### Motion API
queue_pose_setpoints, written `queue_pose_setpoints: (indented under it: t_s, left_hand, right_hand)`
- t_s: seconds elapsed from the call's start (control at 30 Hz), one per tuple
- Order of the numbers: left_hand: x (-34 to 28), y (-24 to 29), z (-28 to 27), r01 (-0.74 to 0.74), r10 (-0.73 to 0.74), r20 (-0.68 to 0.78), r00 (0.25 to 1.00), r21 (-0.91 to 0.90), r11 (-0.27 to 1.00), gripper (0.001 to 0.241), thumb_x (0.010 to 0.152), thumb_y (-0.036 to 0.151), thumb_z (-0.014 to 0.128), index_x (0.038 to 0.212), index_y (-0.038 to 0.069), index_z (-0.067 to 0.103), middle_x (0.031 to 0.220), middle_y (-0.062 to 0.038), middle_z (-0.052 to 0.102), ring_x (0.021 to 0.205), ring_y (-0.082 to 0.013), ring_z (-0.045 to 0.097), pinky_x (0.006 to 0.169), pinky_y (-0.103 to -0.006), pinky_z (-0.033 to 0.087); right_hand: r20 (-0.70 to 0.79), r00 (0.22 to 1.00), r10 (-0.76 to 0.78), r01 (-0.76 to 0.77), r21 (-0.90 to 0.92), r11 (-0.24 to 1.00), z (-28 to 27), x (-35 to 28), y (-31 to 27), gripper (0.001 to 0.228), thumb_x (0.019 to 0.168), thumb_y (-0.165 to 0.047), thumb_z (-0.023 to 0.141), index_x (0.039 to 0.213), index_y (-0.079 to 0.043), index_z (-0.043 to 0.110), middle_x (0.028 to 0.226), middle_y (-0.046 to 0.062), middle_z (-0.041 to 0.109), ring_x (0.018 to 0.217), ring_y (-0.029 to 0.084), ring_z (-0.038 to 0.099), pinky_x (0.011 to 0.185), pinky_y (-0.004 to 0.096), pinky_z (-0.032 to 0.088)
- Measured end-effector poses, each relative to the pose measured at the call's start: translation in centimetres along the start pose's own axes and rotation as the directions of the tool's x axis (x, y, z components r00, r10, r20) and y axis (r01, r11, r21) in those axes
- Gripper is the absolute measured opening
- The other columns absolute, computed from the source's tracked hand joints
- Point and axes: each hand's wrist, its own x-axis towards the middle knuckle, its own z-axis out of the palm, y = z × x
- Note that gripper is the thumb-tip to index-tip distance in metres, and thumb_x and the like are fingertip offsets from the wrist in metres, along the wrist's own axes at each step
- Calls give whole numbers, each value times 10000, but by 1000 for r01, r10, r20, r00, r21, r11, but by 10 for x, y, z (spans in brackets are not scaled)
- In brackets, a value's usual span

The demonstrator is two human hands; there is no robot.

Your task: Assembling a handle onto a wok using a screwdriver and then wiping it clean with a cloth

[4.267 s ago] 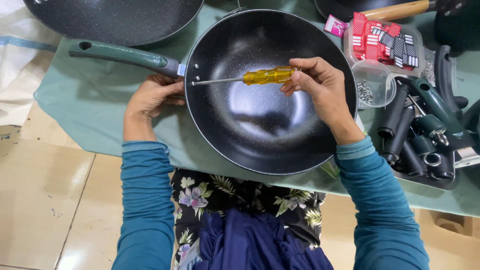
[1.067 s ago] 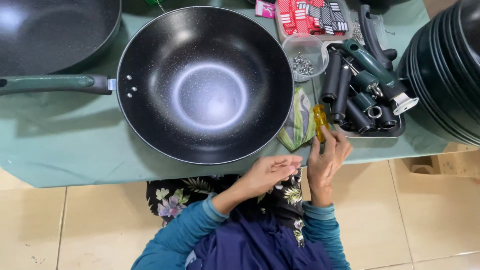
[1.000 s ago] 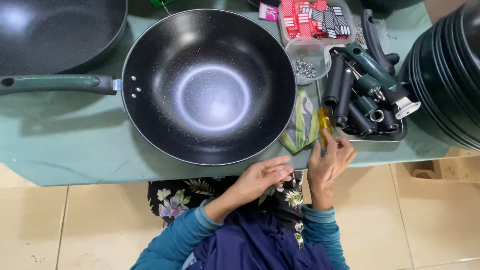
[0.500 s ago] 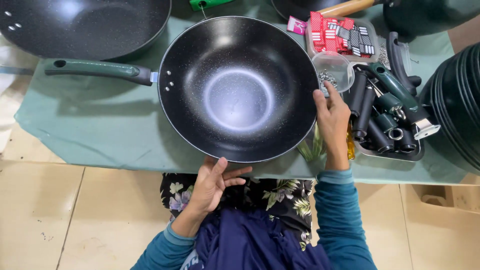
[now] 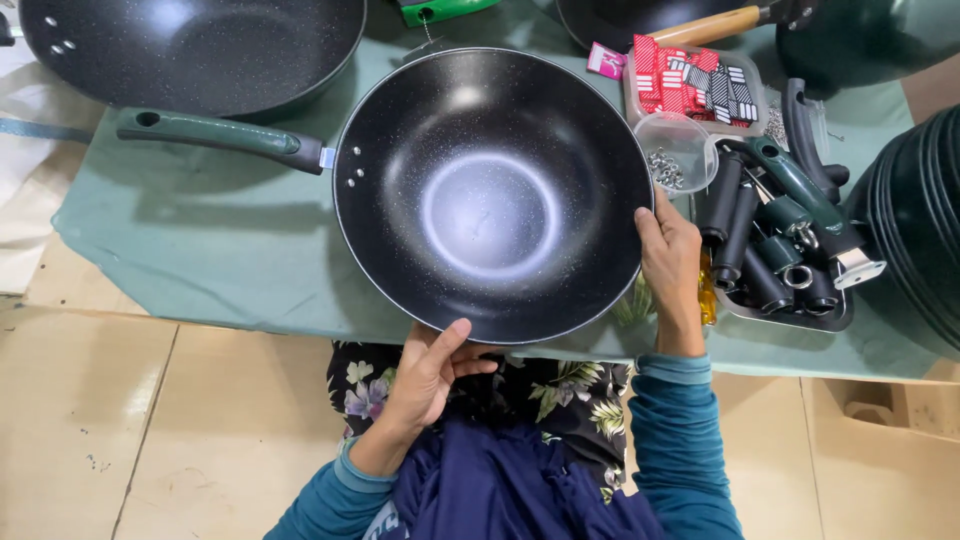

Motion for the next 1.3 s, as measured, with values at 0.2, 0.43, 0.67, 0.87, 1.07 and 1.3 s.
queue_pose_setpoints:
  t_s: [0.2, 0.43, 0.67, 0.87, 1.07, 1.3]
  left_hand:
    - [-19, -4, 4, -32, 36, -89, 995, 44, 999, 552, 893, 56, 709, 1330, -25, 383, 1116, -258, 711, 883, -460, 763, 670, -532, 688]
    - [-17, -7, -19, 45, 27, -344, 939, 201, 979, 648, 821, -9, 607, 1422, 66, 374, 1148, -190, 651, 897, -288, 678, 688, -438, 640]
    - [25, 16, -83, -87, 165, -203, 965, 344, 935, 637, 798, -78, 600, 1386, 84, 416, 1029, -213, 632, 748, -340, 686, 571, -491, 664]
    - [45, 99, -60, -96, 164, -88, 982, 515, 852, 791, 746, -97, 556, 1466, 193, 402, 1117, -158, 620, 828, -303, 666, 579, -476, 650]
    - [75, 148, -70, -143, 150, 46, 988, 659, 739, 797, 755, -88, 586, 1489, 203, 473, 1165, -119, 655, 883, -232, 640, 623, -430, 611]
    - [105, 214, -22, -107, -65, 154, 986, 878, 466, 793, 788, -14, 633, 1536, 208, 495, 1024, -103, 677, 741, -202, 656, 531, -419, 581]
  right_hand:
    - [-88, 996, 27, -22, 56, 998, -4, -44, 4, 410, 1051, -108, 576, 1441, 14, 600, 1256, 288, 670, 1182, 296, 624, 988, 476, 491]
    - [-201, 973, 118, -122, -8, 993, 5, -104, -21, 501, 1059, -180, 478, 1505, 46, 443, 1518, 179, 516, 1414, 230, 470, 1183, 340, 339]
    - [-134, 963, 233, -193, 261, 946, -5, -120, -23, 499, 1047, -126, 578, 1526, -16, 492, 978, 163, 724, 751, 157, 587, 634, 340, 557]
    - [-147, 977, 155, -120, 224, 967, -26, -73, 15, 348, 1037, -162, 663, 1363, -40, 660, 1050, 143, 712, 912, 138, 578, 822, 381, 558]
    - [-64, 995, 74, -67, 112, 991, -43, -25, 19, 266, 1021, -213, 738, 1251, -77, 737, 873, 104, 701, 807, 121, 576, 727, 346, 541]
    - [242, 964, 109, -170, 245, 955, -47, -8, -3, 301, 901, -138, 818, 1170, -57, 710, 933, 90, 700, 859, 147, 555, 741, 383, 538]
